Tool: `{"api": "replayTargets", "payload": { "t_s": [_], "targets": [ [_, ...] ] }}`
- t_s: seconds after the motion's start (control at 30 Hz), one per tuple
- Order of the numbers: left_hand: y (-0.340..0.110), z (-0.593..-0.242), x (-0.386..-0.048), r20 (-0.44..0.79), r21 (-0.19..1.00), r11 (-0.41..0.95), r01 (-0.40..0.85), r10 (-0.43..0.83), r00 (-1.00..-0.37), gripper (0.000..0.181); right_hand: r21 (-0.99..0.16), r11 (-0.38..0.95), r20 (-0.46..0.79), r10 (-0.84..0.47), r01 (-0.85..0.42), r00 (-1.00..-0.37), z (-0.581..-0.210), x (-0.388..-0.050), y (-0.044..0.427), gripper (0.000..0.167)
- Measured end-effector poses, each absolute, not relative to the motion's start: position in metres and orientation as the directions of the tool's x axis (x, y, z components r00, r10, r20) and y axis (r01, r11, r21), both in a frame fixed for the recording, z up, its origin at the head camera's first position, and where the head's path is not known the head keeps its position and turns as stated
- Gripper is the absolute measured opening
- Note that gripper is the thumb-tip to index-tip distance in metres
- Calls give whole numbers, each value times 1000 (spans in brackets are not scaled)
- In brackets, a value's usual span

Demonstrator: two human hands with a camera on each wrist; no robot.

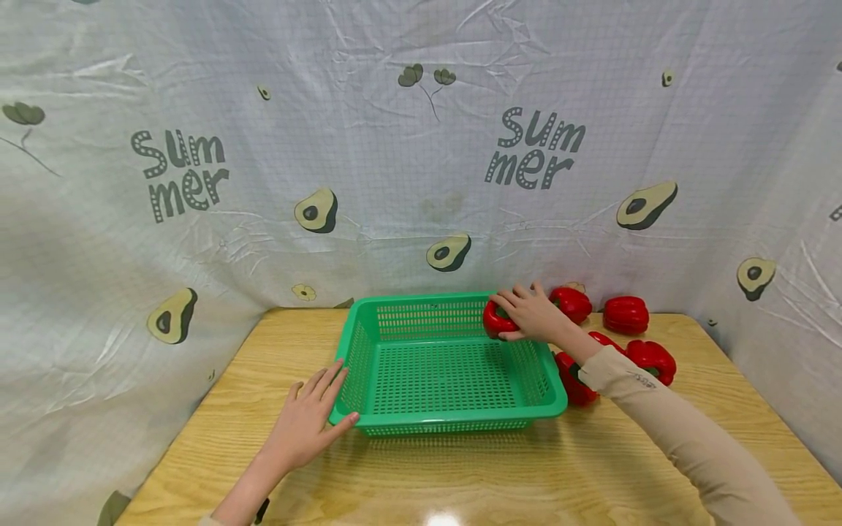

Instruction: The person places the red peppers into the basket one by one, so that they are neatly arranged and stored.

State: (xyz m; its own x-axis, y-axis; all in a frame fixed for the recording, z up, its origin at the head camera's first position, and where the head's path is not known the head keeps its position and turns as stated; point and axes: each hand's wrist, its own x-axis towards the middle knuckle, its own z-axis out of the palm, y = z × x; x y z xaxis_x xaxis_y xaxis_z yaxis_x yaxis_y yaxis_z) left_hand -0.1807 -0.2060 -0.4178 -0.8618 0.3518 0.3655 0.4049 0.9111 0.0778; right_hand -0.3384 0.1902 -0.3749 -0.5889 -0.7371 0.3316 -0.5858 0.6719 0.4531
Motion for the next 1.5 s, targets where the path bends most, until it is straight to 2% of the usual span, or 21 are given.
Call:
{"api": "replayTargets", "payload": {
  "t_s": [0.47,0.67,0.83,1.1,1.3,1.5],
  "targets": [
    [-207,-420,-182,372,86,910,405,348,-861,70,439,668,244,-732,-601,-636,-385,-346,185,74],
    [-206,-420,-182,373,89,911,402,344,-862,70,456,640,229,-756,-618,-613,-390,-348,182,74],
    [-206,-419,-181,365,96,911,401,342,-866,70,487,589,154,-785,-645,-601,-391,-348,178,75],
    [-206,-419,-181,369,101,911,400,339,-865,69,483,521,112,-834,-704,-541,-396,-349,172,72],
    [-205,-419,-181,370,97,911,400,340,-865,70,479,531,99,-824,-699,-558,-403,-350,171,70],
    [-206,-420,-181,373,99,912,399,337,-864,69,390,579,105,-800,-716,-591,-402,-351,171,68]
  ]
}}
